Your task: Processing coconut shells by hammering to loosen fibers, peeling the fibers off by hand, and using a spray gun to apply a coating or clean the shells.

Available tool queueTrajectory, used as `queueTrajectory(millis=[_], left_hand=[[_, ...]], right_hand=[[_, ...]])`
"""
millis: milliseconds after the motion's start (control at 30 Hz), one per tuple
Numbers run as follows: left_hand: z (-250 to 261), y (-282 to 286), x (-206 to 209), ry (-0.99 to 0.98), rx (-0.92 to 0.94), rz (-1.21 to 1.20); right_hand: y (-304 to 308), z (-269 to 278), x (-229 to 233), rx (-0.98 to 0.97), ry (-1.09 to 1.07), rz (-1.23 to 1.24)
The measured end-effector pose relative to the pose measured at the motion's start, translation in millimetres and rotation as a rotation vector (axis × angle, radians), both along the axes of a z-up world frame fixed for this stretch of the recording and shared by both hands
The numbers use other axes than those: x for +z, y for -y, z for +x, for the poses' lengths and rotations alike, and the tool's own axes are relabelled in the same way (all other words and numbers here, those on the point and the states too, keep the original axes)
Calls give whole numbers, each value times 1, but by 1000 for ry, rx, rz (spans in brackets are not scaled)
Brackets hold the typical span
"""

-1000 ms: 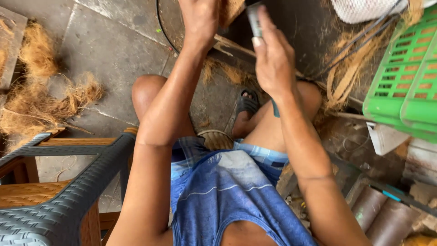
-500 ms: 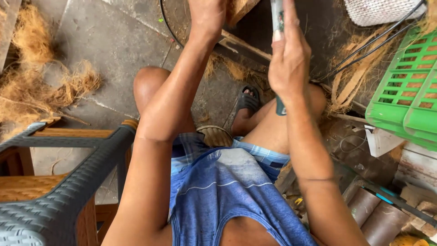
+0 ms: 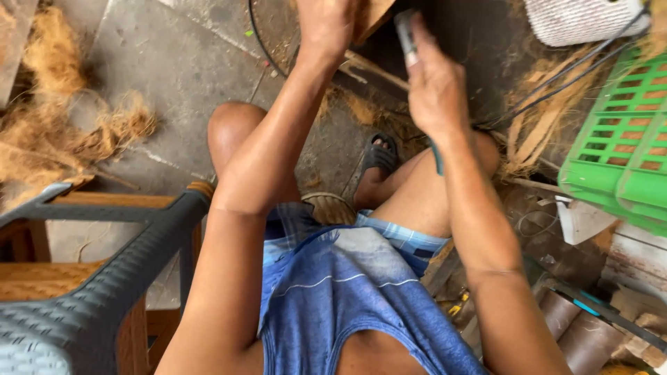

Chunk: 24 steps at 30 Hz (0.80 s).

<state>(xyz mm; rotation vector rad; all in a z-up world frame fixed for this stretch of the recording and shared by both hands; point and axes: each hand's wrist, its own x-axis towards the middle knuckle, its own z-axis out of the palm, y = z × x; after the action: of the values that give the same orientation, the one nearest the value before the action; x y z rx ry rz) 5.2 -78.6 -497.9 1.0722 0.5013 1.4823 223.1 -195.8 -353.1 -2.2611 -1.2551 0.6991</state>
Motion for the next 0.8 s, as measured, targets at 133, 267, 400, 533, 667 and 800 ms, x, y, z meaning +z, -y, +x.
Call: queueTrajectory(millis=[133,267,400,533,667,800], left_hand=[[-16,14,-6,-10,1,-15],[-14,7,6,18,-12,19],[-27,21,-2,3,-10,-5],[-22,15,3,23,-29,18],[-33,17,-3,14,-13,19],[-27,13,-3,24,-34,33]], right_hand=[[-3,4,-13,109,198,312],[-16,4,5,154,61,166],[-5,7,-9,121,134,298],[-15,10,-1,151,81,152],[-8,7,-8,198,191,464],[-7,15,14,82,24,22]])
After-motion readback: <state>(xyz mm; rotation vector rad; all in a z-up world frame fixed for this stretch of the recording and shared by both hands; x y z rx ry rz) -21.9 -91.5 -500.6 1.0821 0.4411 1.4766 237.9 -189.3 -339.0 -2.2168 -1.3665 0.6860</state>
